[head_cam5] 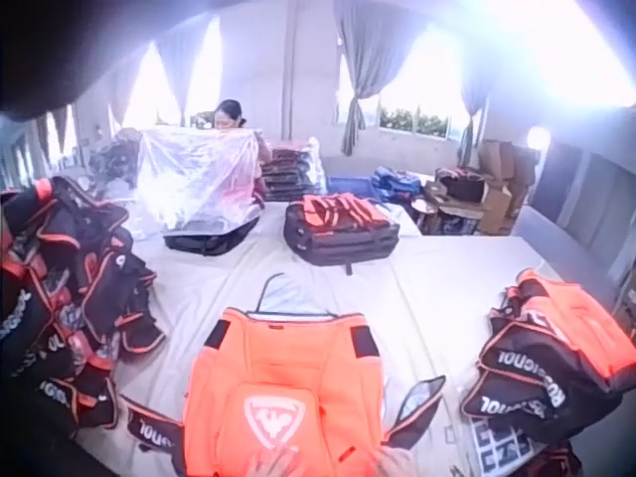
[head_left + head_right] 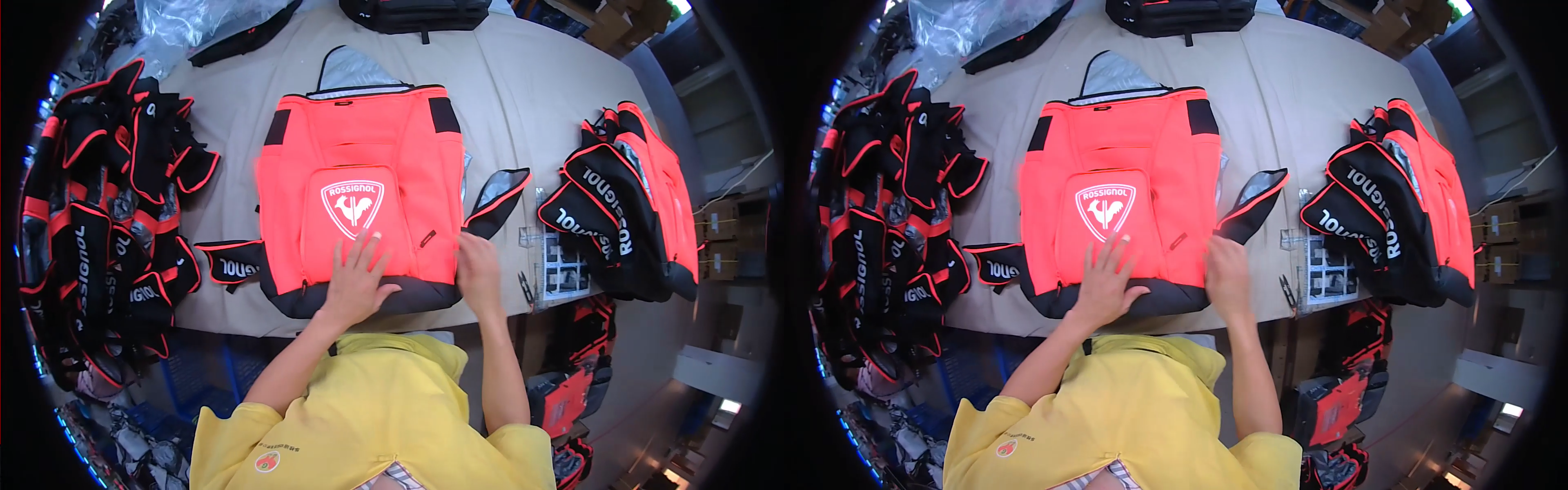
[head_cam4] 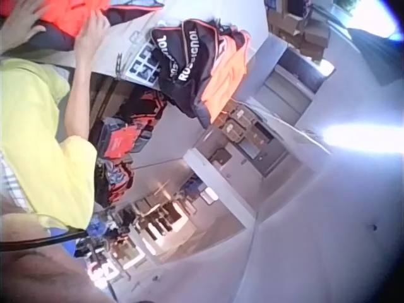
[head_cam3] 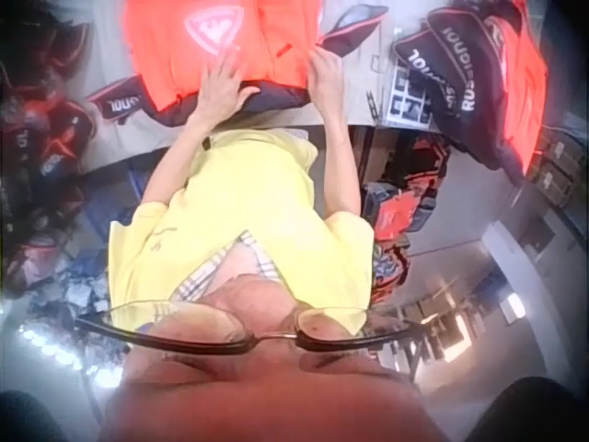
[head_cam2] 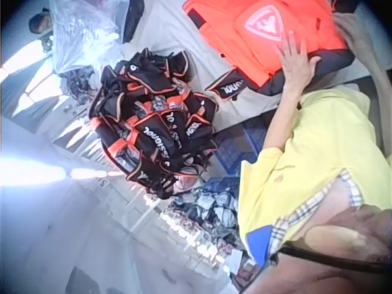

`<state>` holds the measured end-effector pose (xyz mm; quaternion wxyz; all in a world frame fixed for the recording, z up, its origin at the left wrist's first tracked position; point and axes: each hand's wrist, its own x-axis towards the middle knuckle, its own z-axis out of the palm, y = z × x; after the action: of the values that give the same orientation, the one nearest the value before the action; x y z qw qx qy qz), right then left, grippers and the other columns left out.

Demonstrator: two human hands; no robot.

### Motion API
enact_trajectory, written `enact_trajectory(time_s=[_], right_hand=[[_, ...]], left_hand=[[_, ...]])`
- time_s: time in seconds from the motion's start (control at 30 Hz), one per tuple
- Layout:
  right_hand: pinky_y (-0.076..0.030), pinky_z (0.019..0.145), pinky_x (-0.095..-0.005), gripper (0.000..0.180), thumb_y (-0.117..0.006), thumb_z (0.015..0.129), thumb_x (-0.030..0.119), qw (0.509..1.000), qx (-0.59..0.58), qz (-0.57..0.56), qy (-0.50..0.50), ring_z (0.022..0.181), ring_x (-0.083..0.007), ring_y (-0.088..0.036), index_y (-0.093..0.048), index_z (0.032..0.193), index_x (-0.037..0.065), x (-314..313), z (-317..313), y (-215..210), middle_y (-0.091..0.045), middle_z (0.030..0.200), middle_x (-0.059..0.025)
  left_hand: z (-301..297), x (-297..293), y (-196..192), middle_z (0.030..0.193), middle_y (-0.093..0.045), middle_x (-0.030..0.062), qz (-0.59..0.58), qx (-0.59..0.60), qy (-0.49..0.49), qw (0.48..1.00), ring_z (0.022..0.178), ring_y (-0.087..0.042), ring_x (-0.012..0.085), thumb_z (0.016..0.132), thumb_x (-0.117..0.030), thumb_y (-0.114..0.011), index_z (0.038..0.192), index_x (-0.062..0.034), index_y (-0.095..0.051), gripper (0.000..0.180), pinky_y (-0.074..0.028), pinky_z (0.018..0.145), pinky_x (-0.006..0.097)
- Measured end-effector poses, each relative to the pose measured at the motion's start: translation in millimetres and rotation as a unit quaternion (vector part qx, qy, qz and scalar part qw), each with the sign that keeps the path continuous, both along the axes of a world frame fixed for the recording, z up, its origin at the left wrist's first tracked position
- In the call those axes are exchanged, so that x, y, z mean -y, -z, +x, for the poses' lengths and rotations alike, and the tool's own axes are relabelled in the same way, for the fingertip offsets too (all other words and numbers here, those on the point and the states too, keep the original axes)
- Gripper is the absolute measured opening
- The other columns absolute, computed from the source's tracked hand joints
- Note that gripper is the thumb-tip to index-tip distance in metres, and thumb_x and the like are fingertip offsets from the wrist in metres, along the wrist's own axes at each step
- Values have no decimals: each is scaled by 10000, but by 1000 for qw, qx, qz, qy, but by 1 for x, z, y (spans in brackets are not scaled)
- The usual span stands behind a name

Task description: Checking and folding backpacks at a factory workstation.

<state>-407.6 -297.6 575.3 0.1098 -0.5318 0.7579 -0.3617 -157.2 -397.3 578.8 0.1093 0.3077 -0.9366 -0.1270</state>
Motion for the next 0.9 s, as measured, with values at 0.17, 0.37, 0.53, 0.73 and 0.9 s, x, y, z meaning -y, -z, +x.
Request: enact_trajectory(time_s=[0.17,0.37,0.53,0.73,0.9], right_hand=[[-451,821,-449,176,-731,875,271,967,-188,61,-160,981,-294,-609,-759,973,128,27,21,31,-672,873,-64],[-496,810,-464,238,-736,898,291,942,-166,96,-276,951,-306,-662,-752,1022,89,-15,29,24,-692,899,-90],[-582,904,-377,540,-678,1038,369,918,320,231,-44,1019,-239,-743,-623,1387,-39,48,-2,-1,-741,1248,-183],[-570,674,-376,512,-838,856,277,878,341,286,-178,770,-206,-700,-665,1189,-71,96,36,41,-722,934,-134],[-574,755,-348,390,-791,897,141,874,449,116,-147,827,-191,-698,-645,1215,-32,57,43,-8,-707,1049,-149]], left_hand=[[0,-11,23,1651,-374,199,-3,60,-21,998,1577,-268,397,913,-575,-705,1522,-91,-514,801,-195,1240,652],[-3,-16,36,1673,-349,207,36,84,-35,995,1587,-254,385,951,-604,-649,1560,-87,-463,821,-170,1255,648],[12,21,28,1500,-503,312,16,-82,-383,920,1423,-451,457,1009,-415,-647,1473,67,-490,687,-321,1212,558],[117,90,79,1324,-672,156,432,-311,-340,775,1162,-652,208,979,-61,-690,1416,78,-515,491,-515,1022,352],[102,70,-16,1186,-714,110,468,-377,-184,778,1087,-671,186,931,27,-676,1237,26,-608,313,-531,960,327]])
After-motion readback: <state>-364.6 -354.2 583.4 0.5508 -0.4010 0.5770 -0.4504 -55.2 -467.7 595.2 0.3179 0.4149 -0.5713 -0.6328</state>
